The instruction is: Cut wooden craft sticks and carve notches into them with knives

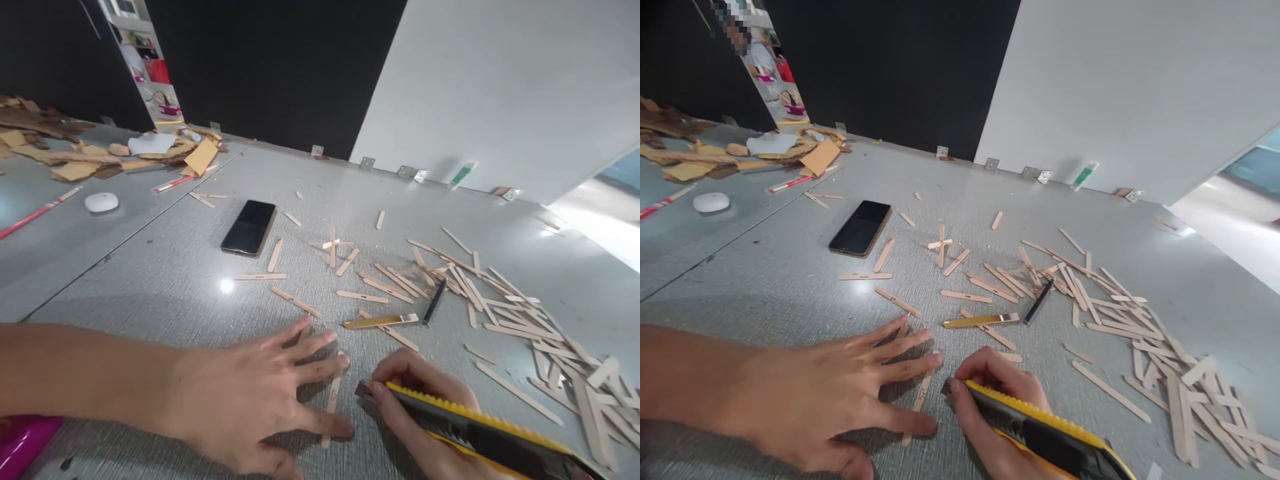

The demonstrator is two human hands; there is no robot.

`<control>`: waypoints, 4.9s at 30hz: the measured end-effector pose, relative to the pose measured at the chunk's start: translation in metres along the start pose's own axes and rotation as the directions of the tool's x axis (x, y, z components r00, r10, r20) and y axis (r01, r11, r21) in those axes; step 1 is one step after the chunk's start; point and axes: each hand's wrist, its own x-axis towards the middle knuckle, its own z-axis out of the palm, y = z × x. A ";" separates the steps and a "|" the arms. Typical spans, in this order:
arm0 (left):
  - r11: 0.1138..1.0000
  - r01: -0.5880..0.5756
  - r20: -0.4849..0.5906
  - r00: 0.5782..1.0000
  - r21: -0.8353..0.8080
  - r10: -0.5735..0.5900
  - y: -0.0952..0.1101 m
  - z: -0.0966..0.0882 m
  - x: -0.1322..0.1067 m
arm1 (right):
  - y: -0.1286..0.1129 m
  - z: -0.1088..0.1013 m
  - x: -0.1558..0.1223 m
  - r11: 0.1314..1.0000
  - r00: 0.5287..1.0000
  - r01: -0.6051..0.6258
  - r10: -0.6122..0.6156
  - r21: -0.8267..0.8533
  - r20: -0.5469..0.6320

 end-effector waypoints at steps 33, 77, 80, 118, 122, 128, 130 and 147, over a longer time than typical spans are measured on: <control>0.995 -0.102 -0.182 0.978 0.007 0.101 -0.002 0.030 0.012 | -0.012 0.024 0.000 0.993 0.993 0.113 -0.113 0.019 -0.035; 0.993 -0.058 -0.154 0.985 0.100 0.073 0.005 0.031 0.016 | -0.013 0.028 0.000 0.974 0.977 0.207 -0.212 -0.095 -0.038; 0.992 -0.069 -0.133 0.988 0.108 0.084 0.009 0.029 0.016 | -0.011 0.030 0.002 0.974 0.978 0.199 -0.205 -0.104 -0.045; 0.975 -0.074 -0.151 0.983 0.212 0.108 0.011 0.035 0.021 | -0.009 0.026 0.004 0.960 0.959 0.254 -0.266 -0.115 -0.101; 0.973 -0.082 -0.156 0.981 0.215 0.117 0.011 0.035 0.022 | -0.011 0.026 0.005 0.958 0.957 0.256 -0.270 -0.132 -0.108; 0.980 -0.077 -0.168 0.980 0.183 0.109 0.011 0.035 0.022 | -0.014 0.027 0.007 0.946 0.941 0.287 -0.308 -0.151 -0.138; 0.980 -0.080 -0.170 0.979 0.181 0.111 0.011 0.036 0.021 | -0.014 0.027 0.006 0.944 0.938 0.289 -0.312 -0.159 -0.147; 0.979 -0.080 -0.137 0.985 0.189 0.107 0.010 0.035 0.020 | -0.008 0.023 0.009 0.948 0.952 0.305 -0.301 -0.087 0.065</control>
